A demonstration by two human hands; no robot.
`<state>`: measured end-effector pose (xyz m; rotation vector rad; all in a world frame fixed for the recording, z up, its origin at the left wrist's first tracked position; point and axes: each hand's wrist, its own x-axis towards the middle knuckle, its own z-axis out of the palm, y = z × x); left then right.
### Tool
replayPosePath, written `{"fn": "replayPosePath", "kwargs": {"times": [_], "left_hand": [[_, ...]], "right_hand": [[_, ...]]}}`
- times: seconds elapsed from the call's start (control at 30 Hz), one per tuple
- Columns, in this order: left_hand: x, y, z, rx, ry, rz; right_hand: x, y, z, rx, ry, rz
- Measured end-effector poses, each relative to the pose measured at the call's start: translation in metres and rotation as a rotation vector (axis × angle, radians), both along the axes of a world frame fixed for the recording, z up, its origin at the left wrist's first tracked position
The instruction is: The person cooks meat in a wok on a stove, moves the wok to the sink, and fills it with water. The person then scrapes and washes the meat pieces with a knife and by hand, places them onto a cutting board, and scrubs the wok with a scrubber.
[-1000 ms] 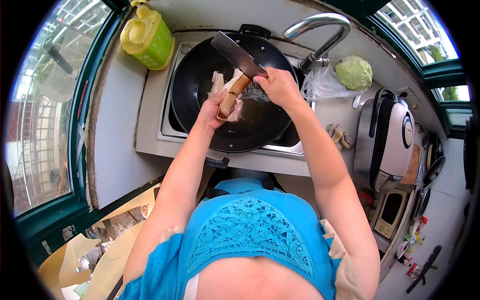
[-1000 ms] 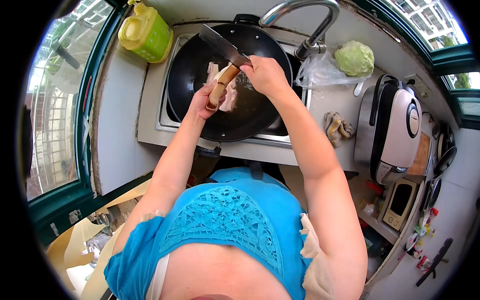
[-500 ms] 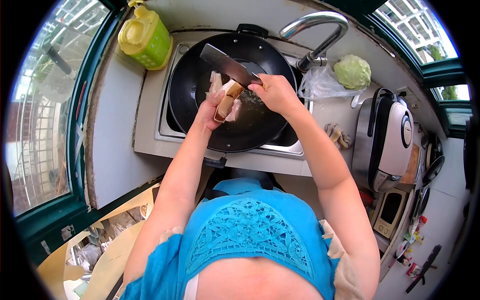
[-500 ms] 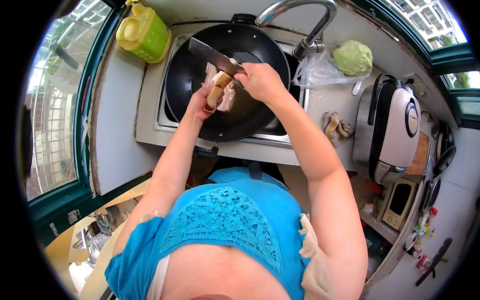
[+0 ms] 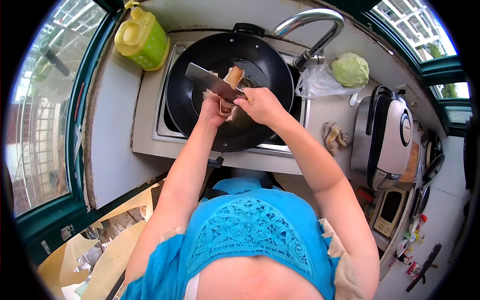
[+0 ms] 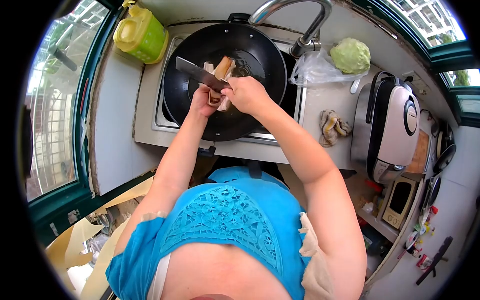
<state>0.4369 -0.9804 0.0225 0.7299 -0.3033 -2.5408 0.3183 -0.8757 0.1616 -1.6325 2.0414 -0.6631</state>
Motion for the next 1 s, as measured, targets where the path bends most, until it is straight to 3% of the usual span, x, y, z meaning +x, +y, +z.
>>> {"fn": "replayPosePath", "kwargs": {"times": [0.1, 0.27, 0.37, 0.43, 0.53, 0.57, 0.63, 0.7, 0.73, 0.83, 0.87, 1.0], "left_hand": [[0.003, -0.003, 0.016, -0.002, 0.077, 0.020], [0.005, -0.017, 0.016, -0.042, 0.117, 0.050], [0.004, -0.017, 0.025, -0.121, -0.015, 0.091], [0.008, -0.032, 0.016, 0.035, 0.137, -0.121], [0.004, -0.017, 0.008, 0.102, 0.206, 0.061], [0.004, -0.012, 0.005, 0.126, 0.384, 0.058], [-0.001, -0.003, 0.007, 0.205, 0.289, 0.180], [0.003, 0.001, 0.002, 0.067, 0.604, 0.028], [0.001, 0.004, 0.001, 0.116, 0.827, 0.002], [-0.002, 0.010, 0.009, 0.185, 0.298, -0.049], [-0.001, 0.018, 0.017, 0.098, 0.355, -0.035], [0.004, 0.023, 0.014, 0.238, 0.494, -0.032]], "right_hand": [[-0.007, 0.002, -0.004, -0.030, -0.219, -0.150], [-0.042, 0.012, 0.012, -0.152, -0.102, -0.272], [-0.039, 0.020, 0.021, 0.035, -0.127, -0.353], [-0.044, 0.021, 0.004, 0.039, -0.067, -0.332], [-0.040, 0.021, -0.006, 0.108, 0.059, -0.306], [-0.039, 0.021, -0.017, 0.052, 0.091, -0.274], [-0.034, 0.019, -0.029, 0.055, 0.095, -0.294], [-0.030, 0.016, -0.031, 0.017, 0.085, -0.298], [-0.028, 0.014, -0.030, -0.003, 0.079, -0.298], [-0.023, 0.010, -0.023, -0.003, 0.078, -0.286], [-0.024, 0.009, -0.021, -0.021, 0.087, -0.286], [-0.032, 0.009, -0.016, -0.116, 0.103, -0.254]]}}
